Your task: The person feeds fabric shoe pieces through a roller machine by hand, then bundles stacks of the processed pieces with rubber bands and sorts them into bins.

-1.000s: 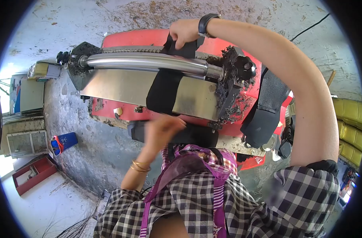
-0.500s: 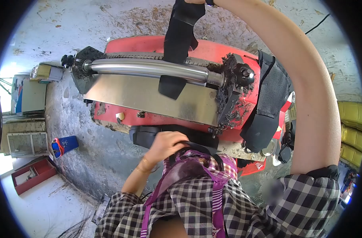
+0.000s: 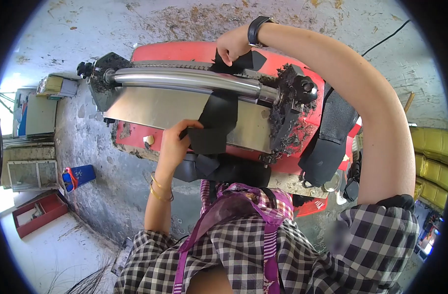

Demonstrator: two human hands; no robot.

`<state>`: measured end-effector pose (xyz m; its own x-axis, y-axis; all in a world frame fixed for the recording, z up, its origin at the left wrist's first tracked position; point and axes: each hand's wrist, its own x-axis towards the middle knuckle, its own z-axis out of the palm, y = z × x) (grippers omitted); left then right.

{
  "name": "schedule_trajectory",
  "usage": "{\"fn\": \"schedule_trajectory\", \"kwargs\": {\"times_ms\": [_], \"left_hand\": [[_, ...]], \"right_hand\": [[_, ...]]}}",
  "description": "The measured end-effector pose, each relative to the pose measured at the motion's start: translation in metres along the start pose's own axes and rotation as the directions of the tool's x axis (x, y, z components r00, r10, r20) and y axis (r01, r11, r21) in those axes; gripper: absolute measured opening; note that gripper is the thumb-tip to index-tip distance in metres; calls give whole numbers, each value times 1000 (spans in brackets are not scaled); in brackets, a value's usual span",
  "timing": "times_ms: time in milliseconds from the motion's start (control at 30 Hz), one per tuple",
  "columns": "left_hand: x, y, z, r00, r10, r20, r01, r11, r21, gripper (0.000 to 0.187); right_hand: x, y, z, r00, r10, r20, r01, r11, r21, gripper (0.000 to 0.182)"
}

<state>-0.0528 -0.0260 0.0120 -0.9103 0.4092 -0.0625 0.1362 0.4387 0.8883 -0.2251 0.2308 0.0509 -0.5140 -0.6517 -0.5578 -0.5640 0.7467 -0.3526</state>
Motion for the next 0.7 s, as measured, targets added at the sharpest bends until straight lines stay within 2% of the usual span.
{"fn": "schedule_trajectory", "kwargs": {"times_ms": [67, 100, 133, 200, 233, 300, 333, 367, 467, 500, 533, 567, 600, 633, 667, 700], "left_hand": [[13, -1, 0, 989, 134, -67, -131, 990, 53, 22], [21, -1, 0, 969, 222, -109, -214, 974, 77, 24], [27, 0, 0, 939, 310, -150, -297, 949, 102, 26], [19, 2, -14, 944, 294, -147, -306, 950, -62, 27], [12, 6, -24, 947, 287, -144, -307, 942, -139, 28], [-22, 36, -43, 999, -43, 4, 40, 896, -442, 27], [-31, 43, -53, 980, 199, -3, -192, 945, -263, 22], [-40, 48, -60, 976, 219, -3, -216, 959, -186, 19], [-58, 62, -60, 980, 197, 37, -166, 901, -401, 18], [-57, 64, -58, 951, 306, 44, -262, 874, -409, 22], [-54, 64, -54, 944, 321, 71, -271, 883, -383, 24], [-48, 63, -51, 937, 336, 96, -283, 890, -357, 25], [-41, 61, -49, 929, 350, 121, -295, 897, -330, 27], [-31, 51, -47, 933, 297, 204, -239, 933, -268, 33], [-20, 39, -37, 929, 337, 152, -319, 939, -132, 32], [-10, 25, -26, 950, 287, 119, -275, 955, -112, 32]], "right_hand": [[2, 3, 4, 992, -116, 41, 112, 991, 74, 21], [10, -1, 7, 986, -6, 165, -4, 998, 60, 29], [10, -2, 10, 993, 42, 114, -49, 997, 55, 30], [8, -8, 18, 991, 131, 12, -132, 989, 60, 34], [6, 0, 23, 982, 86, -166, -60, 986, 157, 35], [-9, 4, 8, 964, 147, -221, -83, 958, 275, 35], [-15, 8, -1, 952, 180, -247, -91, 939, 332, 35], [-15, 20, -6, 936, 152, -319, -59, 957, 284, 37], [-32, 32, -35, 872, 179, -457, -123, 981, 150, 26], [-38, 34, -49, 875, 230, -426, -196, 973, 123, 22], [-42, 37, -62, 875, 280, -394, -266, 960, 90, 19], [-45, 49, -69, 861, 305, -408, -269, 952, 143, 33], [-49, 55, -77, 844, 323, -428, -309, 945, 105, 31], [-54, 58, -85, 827, 339, -449, -347, 936, 67, 29], [-57, 61, -91, 809, 352, -471, -384, 923, 30, 26], [-57, 65, -96, 795, 350, -496, -403, 915, 1, 21]]}}
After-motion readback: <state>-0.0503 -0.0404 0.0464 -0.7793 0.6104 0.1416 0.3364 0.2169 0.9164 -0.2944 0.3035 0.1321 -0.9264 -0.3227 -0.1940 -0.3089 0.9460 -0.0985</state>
